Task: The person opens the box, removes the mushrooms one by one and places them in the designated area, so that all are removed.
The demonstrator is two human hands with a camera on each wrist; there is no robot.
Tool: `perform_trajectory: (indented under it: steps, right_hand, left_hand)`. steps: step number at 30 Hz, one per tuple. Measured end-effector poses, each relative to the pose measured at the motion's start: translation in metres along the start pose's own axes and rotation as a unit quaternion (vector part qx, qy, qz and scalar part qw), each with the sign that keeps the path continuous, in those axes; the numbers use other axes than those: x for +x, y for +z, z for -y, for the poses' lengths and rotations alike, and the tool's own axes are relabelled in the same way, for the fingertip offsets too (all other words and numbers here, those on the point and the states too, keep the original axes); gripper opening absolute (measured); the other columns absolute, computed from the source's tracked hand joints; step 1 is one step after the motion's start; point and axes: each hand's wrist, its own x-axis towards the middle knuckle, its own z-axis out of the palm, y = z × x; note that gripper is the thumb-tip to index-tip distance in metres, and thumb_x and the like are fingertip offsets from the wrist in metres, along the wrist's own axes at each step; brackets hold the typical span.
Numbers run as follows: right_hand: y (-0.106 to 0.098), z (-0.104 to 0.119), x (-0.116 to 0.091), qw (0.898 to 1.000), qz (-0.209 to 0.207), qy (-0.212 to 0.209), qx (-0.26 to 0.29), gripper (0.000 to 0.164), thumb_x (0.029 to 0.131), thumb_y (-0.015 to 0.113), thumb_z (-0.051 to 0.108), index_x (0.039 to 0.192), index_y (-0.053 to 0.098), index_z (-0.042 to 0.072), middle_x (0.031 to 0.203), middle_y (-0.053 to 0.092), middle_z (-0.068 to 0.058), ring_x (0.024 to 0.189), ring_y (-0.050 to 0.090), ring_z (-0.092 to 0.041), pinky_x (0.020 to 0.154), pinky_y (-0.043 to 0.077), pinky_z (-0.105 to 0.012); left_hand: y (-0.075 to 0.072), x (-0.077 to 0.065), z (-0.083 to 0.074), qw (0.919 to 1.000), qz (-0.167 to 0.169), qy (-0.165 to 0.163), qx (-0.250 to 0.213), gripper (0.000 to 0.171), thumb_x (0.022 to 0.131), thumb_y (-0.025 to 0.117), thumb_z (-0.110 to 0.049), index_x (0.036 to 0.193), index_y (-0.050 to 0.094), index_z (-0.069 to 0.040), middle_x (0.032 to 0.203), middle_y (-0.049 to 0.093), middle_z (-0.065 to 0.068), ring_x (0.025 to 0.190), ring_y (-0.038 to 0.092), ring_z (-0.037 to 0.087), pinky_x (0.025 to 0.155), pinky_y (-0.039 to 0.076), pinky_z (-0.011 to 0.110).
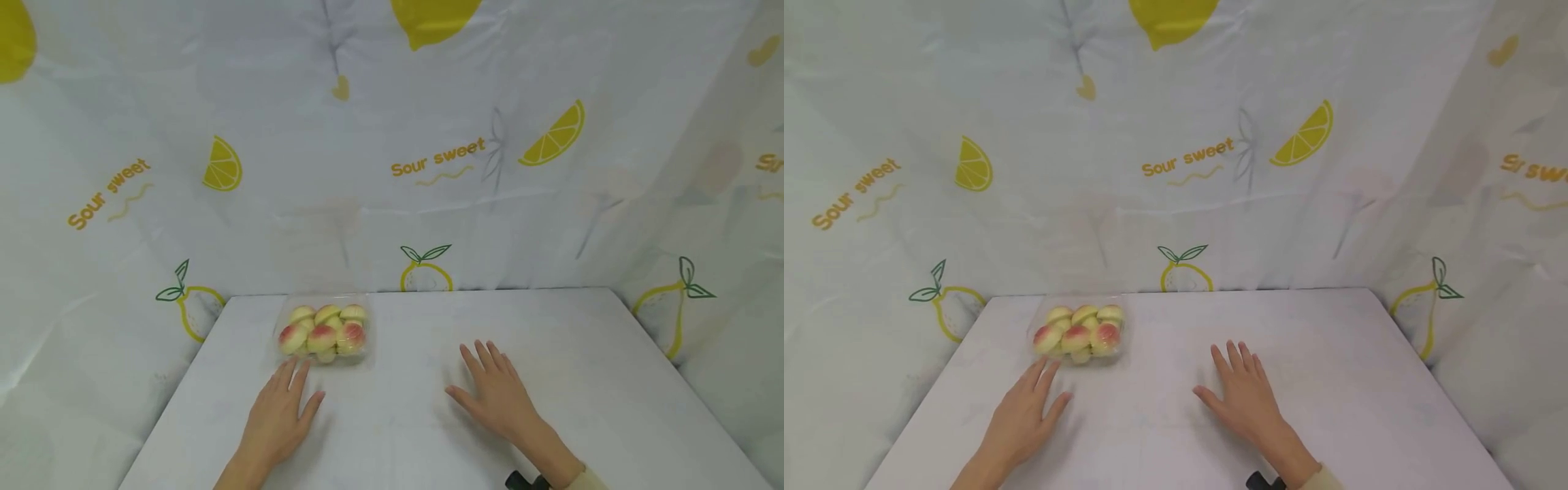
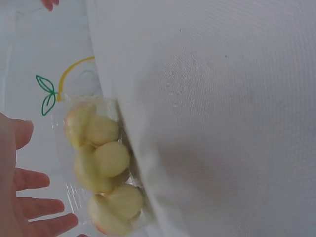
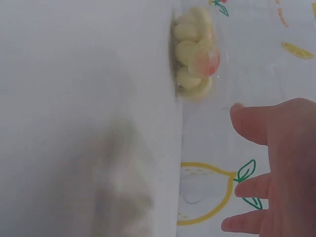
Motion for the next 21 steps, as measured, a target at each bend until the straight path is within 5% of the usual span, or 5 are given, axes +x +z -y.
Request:
perform_trajectory:
  steps: [21]
  right_hand:
    - [0.007,0.044,0.035,0.99,-0.005,0.015,0.141,0.071,0.098,0.063,0.05,0.15,0.047,0.004,0.152,0.045,-0.022,0.142,0.04,-0.04,0.11,0.038,-0.061]
  left_hand:
    - [-0.014,0.013,0.016,0.9956,-0.091,-0.016,-0.016,0.052,0.096,0.068,-0.026,0.132,0.057,0.008,0.134,0.056,0.032,0.119,0.056,0.051,0.087,0.049,0.064]
